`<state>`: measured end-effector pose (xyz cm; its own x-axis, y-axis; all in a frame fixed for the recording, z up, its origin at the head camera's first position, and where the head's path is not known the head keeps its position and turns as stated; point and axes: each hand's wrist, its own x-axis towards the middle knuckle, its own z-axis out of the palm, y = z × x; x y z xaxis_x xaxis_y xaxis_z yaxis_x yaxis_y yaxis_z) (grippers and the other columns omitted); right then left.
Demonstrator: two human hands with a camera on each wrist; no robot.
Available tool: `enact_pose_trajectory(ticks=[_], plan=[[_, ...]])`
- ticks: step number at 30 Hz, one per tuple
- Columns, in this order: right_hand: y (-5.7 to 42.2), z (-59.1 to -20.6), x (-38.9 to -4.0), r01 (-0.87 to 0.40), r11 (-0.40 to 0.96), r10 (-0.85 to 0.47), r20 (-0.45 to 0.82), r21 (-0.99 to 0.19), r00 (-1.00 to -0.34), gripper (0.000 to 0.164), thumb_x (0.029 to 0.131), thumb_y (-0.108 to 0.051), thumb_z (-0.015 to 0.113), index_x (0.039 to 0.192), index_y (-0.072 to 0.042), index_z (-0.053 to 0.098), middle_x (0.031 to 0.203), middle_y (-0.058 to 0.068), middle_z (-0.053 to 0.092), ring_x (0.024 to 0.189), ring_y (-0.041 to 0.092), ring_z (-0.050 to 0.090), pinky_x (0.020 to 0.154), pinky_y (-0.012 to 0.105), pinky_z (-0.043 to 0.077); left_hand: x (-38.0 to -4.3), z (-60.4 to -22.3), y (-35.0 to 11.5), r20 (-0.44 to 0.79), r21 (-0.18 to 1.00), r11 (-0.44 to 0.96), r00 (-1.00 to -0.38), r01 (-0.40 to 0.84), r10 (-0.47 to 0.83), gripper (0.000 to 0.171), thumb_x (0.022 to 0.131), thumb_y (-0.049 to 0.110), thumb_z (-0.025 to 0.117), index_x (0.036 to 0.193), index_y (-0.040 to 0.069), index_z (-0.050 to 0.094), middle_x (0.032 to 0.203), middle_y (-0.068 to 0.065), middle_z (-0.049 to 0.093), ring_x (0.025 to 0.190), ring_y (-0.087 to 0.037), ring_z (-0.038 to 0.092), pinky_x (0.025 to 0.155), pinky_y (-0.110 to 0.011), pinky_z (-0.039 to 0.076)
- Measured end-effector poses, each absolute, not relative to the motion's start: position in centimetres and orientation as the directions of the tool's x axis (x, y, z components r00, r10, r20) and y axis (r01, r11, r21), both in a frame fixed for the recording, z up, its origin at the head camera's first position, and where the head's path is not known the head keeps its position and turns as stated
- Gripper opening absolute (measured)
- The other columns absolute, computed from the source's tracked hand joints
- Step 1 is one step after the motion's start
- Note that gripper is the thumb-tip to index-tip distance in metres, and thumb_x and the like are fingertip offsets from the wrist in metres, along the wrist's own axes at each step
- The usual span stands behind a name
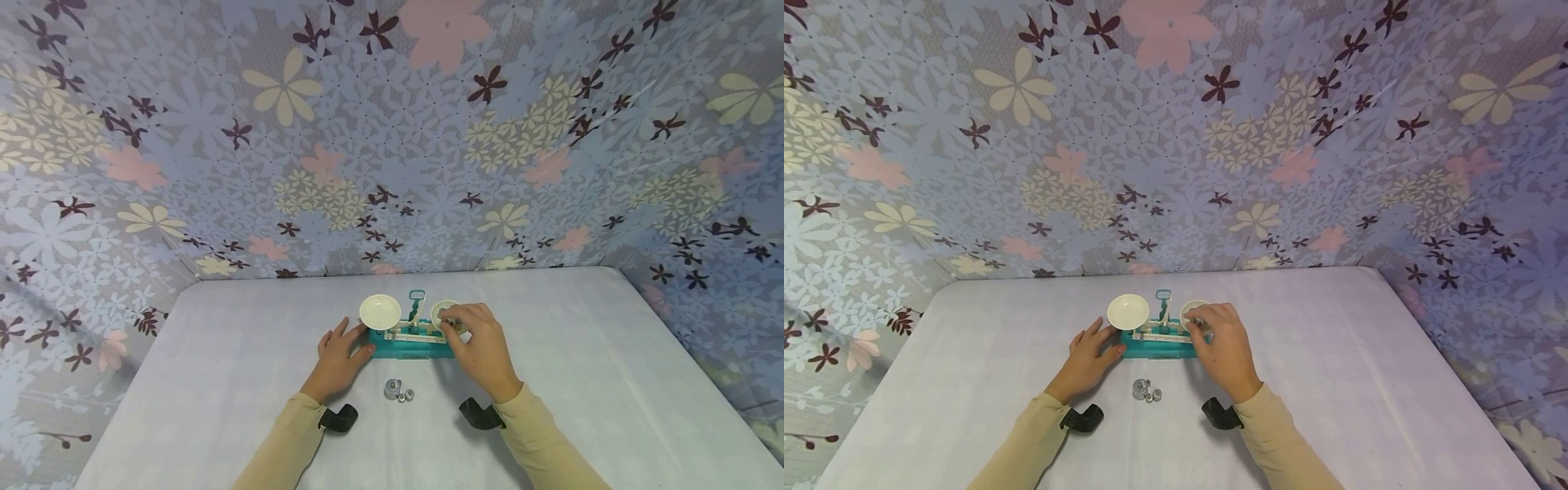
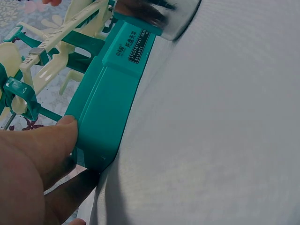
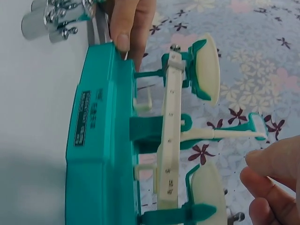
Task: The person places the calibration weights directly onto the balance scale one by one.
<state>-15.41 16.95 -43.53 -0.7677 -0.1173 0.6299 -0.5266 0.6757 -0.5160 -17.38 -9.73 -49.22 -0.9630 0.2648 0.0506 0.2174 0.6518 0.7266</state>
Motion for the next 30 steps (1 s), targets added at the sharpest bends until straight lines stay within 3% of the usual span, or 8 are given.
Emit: enact_pose_trajectory(ticks=[9, 23, 30], plan=[[16.1, -43.0, -14.5, -0.524, 0.654, -0.140, 0.593, -0.545, -0.793, 0.016, 0.085, -0.004, 0.080, 0.098, -0.013, 0.076, 0.099, -0.002, 0.072, 0.086, 0.016, 0.058, 0.066, 0.033, 0.047, -17.2, -49.1, -9.8, 0.057, 0.734, 0.642, -0.962, 0.221, 0.267, 0.053, 0.101, 0.029, 0.060, 0.145, 0.002, 0.051, 0.152, -0.021, 0.045, 0.150, -0.042, 0.019, 0.118, -0.062, 0.005], [14.9, -43.0, -13.6, -0.563, 0.606, -0.200, 0.577, -0.562, -0.792, 0.021, 0.083, -0.002, 0.081, 0.101, -0.011, 0.077, 0.101, -0.004, 0.071, 0.088, 0.012, 0.059, 0.079, 0.037, 0.052, -17.3, -49.1, -9.8, 0.056, 0.731, 0.646, -0.963, 0.219, 0.264, 0.053, 0.101, 0.030, 0.061, 0.145, 0.002, 0.052, 0.152, -0.022, 0.044, 0.150, -0.041, 0.020, 0.118, -0.062, 0.006], [14.2, -43.1, -13.2, -0.570, 0.591, -0.222, 0.565, -0.570, -0.795, 0.023, 0.082, -0.004, 0.083, 0.101, -0.016, 0.076, 0.098, -0.007, 0.070, 0.085, 0.012, 0.057, 0.073, 0.036, 0.051, -17.3, -49.0, -9.7, 0.053, 0.729, 0.650, -0.964, 0.215, 0.260, 0.053, 0.101, 0.030, 0.060, 0.146, 0.002, 0.051, 0.152, -0.021, 0.045, 0.150, -0.041, 0.020, 0.118, -0.062, 0.005]])
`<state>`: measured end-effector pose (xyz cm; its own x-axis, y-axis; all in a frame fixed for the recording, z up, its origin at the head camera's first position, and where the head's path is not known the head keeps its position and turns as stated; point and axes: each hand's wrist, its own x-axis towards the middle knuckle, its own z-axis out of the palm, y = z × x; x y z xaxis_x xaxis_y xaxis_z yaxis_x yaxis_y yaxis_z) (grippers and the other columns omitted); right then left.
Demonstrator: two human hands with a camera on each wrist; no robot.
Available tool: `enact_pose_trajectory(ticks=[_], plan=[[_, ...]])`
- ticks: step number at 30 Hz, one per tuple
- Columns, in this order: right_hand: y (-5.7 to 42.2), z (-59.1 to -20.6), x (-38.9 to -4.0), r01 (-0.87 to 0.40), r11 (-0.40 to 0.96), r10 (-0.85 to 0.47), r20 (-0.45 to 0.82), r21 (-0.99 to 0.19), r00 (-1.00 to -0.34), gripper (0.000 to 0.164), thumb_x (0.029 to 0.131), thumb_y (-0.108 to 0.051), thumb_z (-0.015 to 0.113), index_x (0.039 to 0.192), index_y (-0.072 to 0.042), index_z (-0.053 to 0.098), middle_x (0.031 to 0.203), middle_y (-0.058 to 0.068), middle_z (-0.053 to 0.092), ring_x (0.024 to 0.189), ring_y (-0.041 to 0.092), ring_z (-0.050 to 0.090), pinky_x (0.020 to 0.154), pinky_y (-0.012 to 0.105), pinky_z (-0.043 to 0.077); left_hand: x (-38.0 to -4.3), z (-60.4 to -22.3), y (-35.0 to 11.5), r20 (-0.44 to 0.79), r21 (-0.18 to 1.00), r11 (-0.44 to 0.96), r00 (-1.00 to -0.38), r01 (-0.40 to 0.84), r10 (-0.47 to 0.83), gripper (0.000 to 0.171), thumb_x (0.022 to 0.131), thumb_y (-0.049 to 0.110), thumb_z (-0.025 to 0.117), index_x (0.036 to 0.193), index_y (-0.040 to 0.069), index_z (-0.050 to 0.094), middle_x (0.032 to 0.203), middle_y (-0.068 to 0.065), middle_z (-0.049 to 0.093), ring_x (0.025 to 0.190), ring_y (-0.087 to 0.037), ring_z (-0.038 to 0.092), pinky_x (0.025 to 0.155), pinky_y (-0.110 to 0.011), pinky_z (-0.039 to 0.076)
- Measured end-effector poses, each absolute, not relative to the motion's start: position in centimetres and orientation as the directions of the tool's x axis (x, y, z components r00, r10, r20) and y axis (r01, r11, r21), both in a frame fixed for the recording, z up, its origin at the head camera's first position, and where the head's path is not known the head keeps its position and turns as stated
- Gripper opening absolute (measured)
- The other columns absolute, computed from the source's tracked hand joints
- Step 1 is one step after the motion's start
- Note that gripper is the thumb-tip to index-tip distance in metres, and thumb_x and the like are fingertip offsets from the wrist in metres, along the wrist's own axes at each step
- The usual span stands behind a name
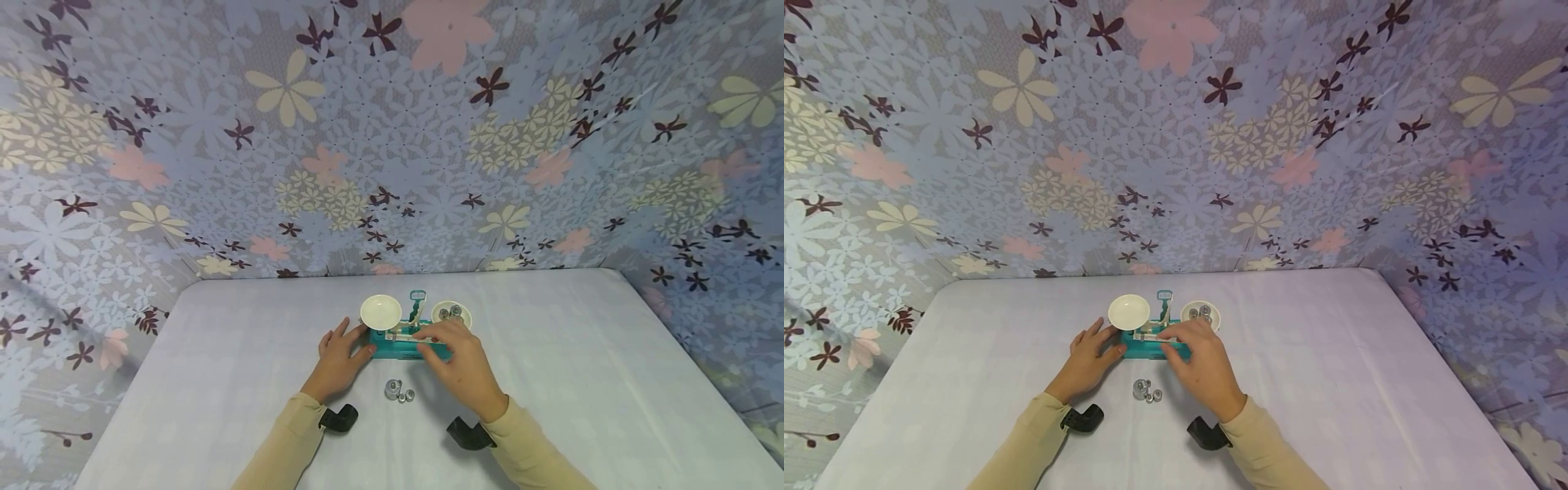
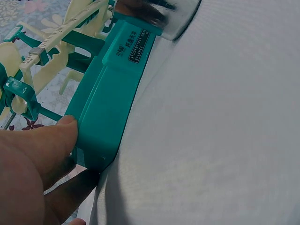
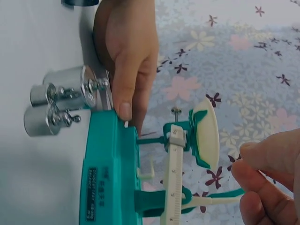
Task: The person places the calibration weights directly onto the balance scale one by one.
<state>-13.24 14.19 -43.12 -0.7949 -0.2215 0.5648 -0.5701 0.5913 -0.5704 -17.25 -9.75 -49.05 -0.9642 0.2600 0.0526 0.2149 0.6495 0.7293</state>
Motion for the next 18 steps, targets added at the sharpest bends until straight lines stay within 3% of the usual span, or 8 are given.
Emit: enact_pose_trajectory(ticks=[7, 18], plan=[[13.5, -43.3, -12.9, -0.590, 0.571, -0.252, 0.562, -0.571, -0.788, 0.025, 0.079, -0.002, 0.085, 0.100, -0.013, 0.076, 0.102, -0.005, 0.072, 0.086, 0.016, 0.062, 0.079, 0.035, 0.052, -17.3, -49.0, -9.7, 0.060, 0.726, 0.650, -0.963, 0.223, 0.264, 0.053, 0.101, 0.030, 0.060, 0.146, 0.002, 0.051, 0.151, -0.020, 0.046, 0.150, -0.042, 0.020, 0.118, -0.063, 0.006], [12.7, -44.0, -12.5, -0.597, 0.556, -0.295, 0.535, -0.578, -0.792, 0.022, 0.081, -0.005, 0.084, 0.099, -0.012, 0.076, 0.101, -0.007, 0.071, 0.090, 0.012, 0.061, 0.070, 0.031, 0.050, -17.3, -49.0, -9.7, 0.068, 0.720, 0.654, -0.961, 0.233, 0.268, 0.053, 0.101, 0.030, 0.060, 0.145, 0.002, 0.052, 0.151, -0.020, 0.047, 0.150, -0.042, 0.021, 0.117, -0.063, 0.007]])
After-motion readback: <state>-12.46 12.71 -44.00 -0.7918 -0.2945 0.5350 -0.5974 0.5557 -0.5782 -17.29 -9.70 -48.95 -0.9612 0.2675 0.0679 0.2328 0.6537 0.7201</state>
